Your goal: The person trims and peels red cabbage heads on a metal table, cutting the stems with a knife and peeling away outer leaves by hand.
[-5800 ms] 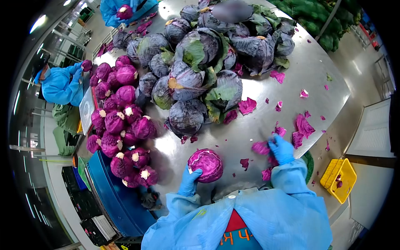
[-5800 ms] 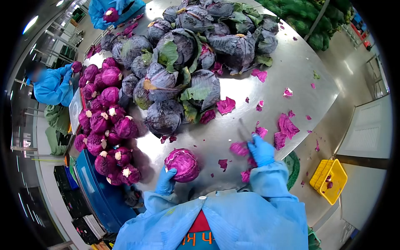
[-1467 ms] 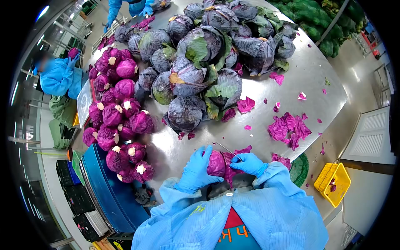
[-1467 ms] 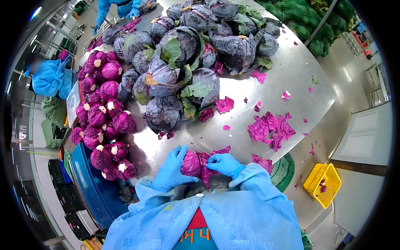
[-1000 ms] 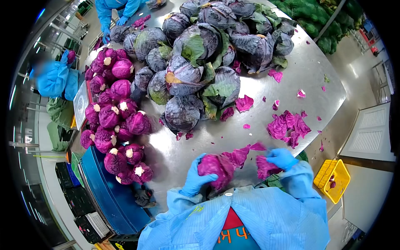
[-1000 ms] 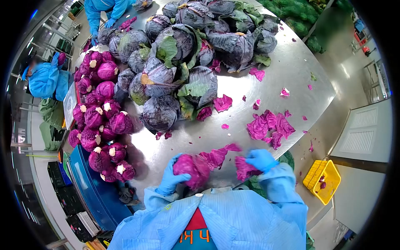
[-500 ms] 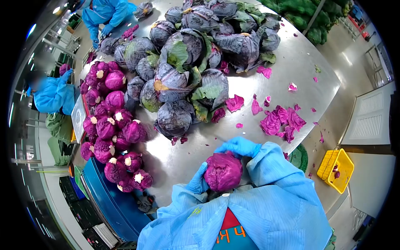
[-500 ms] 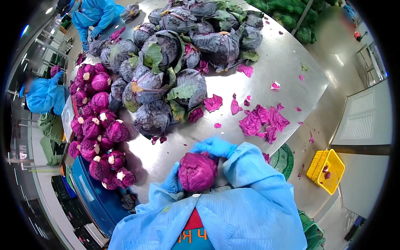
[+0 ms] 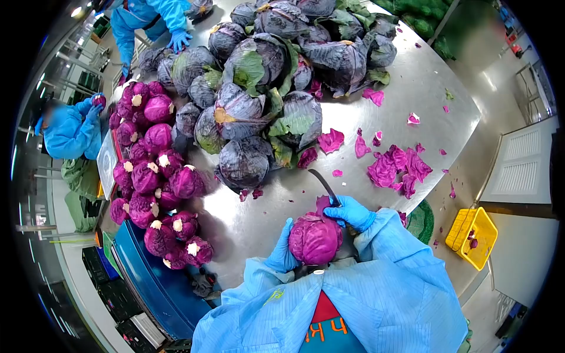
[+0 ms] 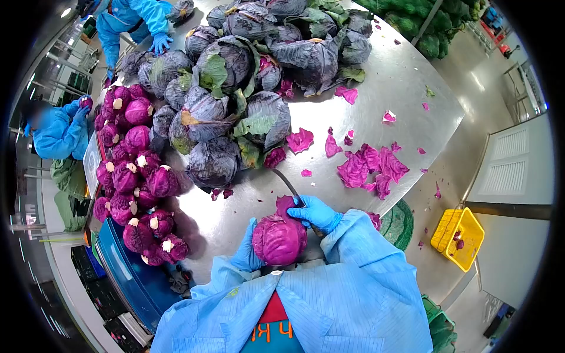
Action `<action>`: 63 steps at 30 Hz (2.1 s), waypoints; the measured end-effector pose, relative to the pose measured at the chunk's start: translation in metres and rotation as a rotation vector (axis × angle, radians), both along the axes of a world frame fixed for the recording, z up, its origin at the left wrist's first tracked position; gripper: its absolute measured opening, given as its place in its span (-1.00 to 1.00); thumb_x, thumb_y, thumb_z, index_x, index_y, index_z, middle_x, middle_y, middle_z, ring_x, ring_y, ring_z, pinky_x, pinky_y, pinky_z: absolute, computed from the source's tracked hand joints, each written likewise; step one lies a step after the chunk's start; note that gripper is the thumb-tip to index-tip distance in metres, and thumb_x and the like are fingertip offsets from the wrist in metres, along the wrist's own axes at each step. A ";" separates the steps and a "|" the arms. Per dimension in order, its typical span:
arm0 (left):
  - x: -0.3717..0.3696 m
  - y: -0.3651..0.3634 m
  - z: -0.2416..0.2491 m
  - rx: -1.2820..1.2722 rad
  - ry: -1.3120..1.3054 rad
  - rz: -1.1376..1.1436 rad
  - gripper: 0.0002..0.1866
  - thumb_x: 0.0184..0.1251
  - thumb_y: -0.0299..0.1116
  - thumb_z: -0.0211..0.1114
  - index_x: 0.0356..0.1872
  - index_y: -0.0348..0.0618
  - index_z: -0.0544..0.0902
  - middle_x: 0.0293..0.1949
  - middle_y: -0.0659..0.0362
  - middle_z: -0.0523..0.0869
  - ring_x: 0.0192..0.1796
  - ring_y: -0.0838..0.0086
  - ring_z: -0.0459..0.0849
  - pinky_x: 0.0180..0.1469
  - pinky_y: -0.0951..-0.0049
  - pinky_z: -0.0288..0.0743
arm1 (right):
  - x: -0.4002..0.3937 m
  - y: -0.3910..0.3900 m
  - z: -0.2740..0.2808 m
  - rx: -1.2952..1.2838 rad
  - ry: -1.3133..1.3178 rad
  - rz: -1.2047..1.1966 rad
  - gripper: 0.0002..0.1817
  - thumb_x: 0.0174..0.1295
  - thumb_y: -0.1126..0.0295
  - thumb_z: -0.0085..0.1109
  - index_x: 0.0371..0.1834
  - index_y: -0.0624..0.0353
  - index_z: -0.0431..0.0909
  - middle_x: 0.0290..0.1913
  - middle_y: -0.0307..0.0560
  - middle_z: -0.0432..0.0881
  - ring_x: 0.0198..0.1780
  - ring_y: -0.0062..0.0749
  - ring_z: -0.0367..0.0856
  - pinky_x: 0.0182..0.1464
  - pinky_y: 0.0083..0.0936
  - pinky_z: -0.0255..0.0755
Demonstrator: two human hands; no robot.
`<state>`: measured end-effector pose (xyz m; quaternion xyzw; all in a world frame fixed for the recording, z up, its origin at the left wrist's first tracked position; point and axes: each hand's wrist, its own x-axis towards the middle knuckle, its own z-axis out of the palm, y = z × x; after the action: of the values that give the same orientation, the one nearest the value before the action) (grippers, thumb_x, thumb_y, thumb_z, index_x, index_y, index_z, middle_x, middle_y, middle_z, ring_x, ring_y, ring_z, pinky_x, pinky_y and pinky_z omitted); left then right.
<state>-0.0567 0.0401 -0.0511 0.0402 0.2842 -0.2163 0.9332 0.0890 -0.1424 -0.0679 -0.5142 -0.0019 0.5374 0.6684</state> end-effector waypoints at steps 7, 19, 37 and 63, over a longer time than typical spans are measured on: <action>-0.002 -0.018 0.019 -0.145 0.064 0.051 -0.27 0.40 0.30 -0.05 0.40 -0.01 0.31 0.33 -0.03 0.42 0.31 0.09 0.46 0.32 -0.11 0.39 | -0.003 -0.053 0.006 -0.053 0.111 -0.259 -0.78 0.29 0.42 0.22 -0.04 0.10 0.47 -0.51 -0.36 0.41 -0.69 -0.72 0.24 -0.69 -0.69 0.07; 0.027 -0.011 -0.002 2.212 -0.148 -0.116 -0.16 0.18 -0.01 0.37 0.32 -0.39 0.25 0.24 -0.22 0.36 0.31 -0.02 0.35 0.34 0.12 0.28 | 0.020 -0.127 0.042 -0.524 -0.906 -0.436 -0.45 0.34 0.39 0.16 0.41 -0.02 0.34 -0.17 -0.21 0.57 -0.35 -0.59 0.51 -0.28 -0.66 0.44; 0.065 0.012 0.000 1.877 -0.344 -0.116 0.11 -0.33 -0.12 0.71 0.31 -0.34 0.27 0.17 -0.02 0.42 0.23 0.21 0.46 0.31 0.26 0.37 | -0.038 -0.061 -0.035 -0.180 -0.154 -1.043 -0.54 0.31 0.26 0.15 0.25 0.18 0.43 0.09 -0.05 0.58 -0.05 -0.24 0.61 -0.14 -0.34 0.56; 0.078 -0.030 0.043 2.219 -0.327 -0.731 0.07 -0.37 0.03 0.61 0.21 -0.32 0.30 0.12 -0.19 0.36 0.16 -0.09 0.39 0.12 0.02 0.44 | -0.046 -0.039 0.017 -0.662 -1.479 0.065 -0.54 0.25 -0.13 0.10 -0.59 -0.01 0.48 -0.61 -0.12 0.50 -0.56 -0.15 0.57 -0.55 -0.21 0.38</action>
<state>0.0210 0.0099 -0.0079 0.9359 0.1655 -0.0975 0.2954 0.0427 -0.1816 -0.0513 -0.9073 -0.2991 0.0501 0.2914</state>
